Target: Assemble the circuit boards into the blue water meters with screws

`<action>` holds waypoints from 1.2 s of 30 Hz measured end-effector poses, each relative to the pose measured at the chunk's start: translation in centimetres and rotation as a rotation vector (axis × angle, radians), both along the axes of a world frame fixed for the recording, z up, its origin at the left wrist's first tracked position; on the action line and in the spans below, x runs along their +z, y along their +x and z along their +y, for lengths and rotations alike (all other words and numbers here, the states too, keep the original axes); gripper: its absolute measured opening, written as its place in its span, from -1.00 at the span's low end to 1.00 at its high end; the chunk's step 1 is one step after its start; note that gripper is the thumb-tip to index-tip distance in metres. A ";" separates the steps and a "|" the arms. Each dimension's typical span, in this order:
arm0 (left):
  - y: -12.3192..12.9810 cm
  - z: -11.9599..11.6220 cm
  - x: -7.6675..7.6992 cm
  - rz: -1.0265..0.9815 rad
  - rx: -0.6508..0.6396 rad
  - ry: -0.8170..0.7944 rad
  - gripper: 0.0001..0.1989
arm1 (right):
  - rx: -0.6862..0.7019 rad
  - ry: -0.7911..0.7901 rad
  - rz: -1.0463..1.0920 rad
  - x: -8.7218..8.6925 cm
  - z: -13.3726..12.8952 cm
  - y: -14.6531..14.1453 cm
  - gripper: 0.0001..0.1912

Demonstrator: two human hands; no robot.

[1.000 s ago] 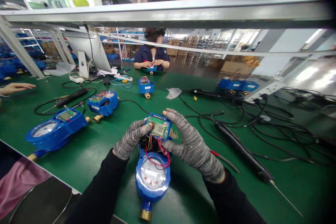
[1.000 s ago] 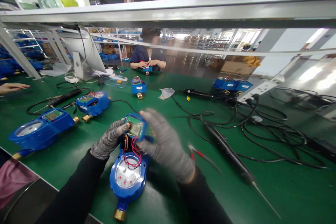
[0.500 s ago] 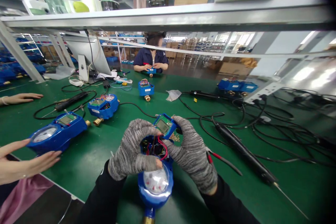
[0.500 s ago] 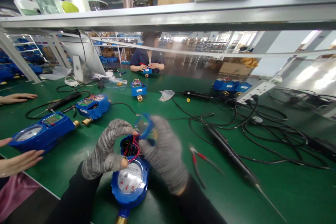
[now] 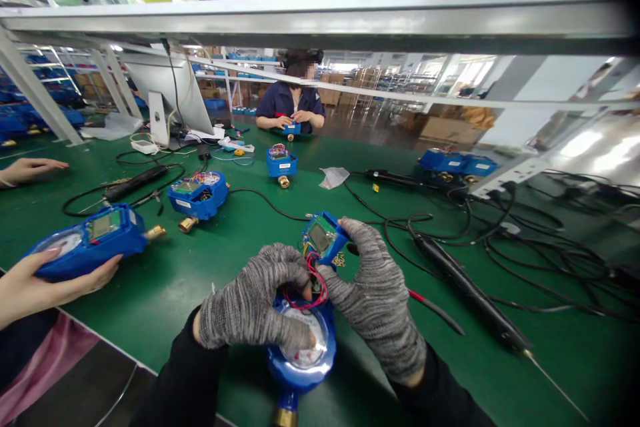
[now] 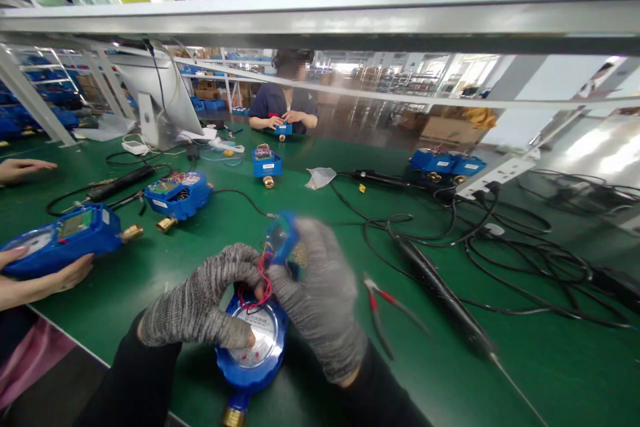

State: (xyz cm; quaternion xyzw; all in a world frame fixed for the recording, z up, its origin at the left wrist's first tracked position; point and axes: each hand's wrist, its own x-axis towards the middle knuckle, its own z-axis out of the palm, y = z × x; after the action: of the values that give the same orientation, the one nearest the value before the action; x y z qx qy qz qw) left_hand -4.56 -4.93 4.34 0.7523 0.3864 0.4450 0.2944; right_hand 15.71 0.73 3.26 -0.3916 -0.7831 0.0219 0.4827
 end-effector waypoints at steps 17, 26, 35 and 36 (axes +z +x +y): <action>-1.7 1.4 -1.9 -0.482 0.273 -0.078 -0.70 | 0.105 -0.012 -0.051 1.0 -0.2 1.0 -0.38; -0.7 2.1 -1.1 -0.564 0.386 0.037 -0.87 | 0.652 -0.531 0.172 0.1 1.1 1.8 -0.31; -1.4 1.4 2.9 -0.317 0.197 -0.207 -0.84 | 0.863 -0.775 0.125 0.1 2.2 2.2 -0.27; -1.5 1.5 3.4 -0.281 0.169 -0.254 -0.84 | 0.879 -0.786 0.107 0.2 2.0 2.0 -0.26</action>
State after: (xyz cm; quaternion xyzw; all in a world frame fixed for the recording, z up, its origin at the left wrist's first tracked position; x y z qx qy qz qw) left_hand -6.05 -3.41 7.76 0.6046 0.4564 0.5164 0.3994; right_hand 17.72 2.73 3.46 -0.1783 -0.7796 0.5280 0.2857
